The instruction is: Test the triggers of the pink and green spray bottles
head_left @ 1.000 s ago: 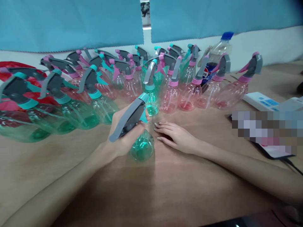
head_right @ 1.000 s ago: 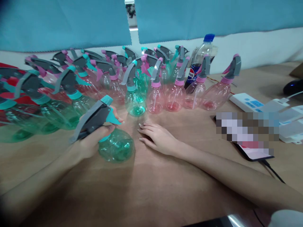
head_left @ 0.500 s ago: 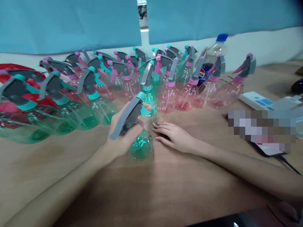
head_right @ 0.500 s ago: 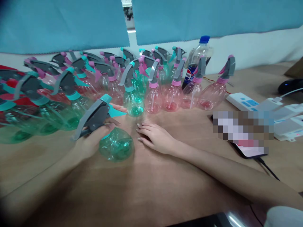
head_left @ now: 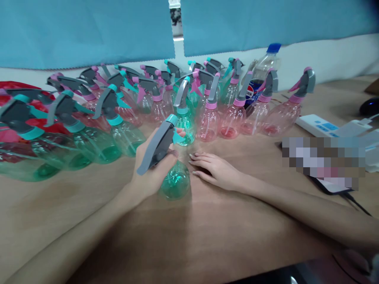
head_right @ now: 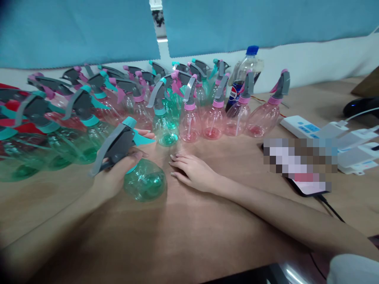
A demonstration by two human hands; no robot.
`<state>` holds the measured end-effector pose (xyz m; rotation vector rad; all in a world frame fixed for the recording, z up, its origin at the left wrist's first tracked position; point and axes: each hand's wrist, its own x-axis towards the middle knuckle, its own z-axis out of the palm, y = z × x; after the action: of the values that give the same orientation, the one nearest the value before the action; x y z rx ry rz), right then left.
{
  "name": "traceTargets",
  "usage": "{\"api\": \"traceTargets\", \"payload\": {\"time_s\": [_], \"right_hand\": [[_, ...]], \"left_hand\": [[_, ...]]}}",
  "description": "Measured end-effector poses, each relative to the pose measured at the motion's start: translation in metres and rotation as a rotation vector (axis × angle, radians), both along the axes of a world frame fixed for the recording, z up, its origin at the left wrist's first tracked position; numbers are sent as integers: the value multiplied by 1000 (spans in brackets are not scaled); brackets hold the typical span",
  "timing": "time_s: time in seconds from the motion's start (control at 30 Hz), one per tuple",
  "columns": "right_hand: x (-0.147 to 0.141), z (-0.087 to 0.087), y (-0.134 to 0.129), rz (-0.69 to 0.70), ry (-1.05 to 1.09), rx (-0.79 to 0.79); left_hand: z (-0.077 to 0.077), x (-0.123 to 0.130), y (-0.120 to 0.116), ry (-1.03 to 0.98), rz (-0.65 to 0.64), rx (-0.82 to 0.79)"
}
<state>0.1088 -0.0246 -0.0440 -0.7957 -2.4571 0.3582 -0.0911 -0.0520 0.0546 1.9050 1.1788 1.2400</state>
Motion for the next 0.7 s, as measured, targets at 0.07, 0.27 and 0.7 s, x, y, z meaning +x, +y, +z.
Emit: {"api": "traceTargets", "payload": {"time_s": [0.07,0.27,0.7], "right_hand": [[0,0,0,-1,4,2],[0,0,0,0,0,-1],[1,-1,0,5,-4,-17]], "left_hand": [[0,0,0,2,-2,-1],[-1,-3,0,43,15,-3],[1,-3,-2,85,33,-30]]}}
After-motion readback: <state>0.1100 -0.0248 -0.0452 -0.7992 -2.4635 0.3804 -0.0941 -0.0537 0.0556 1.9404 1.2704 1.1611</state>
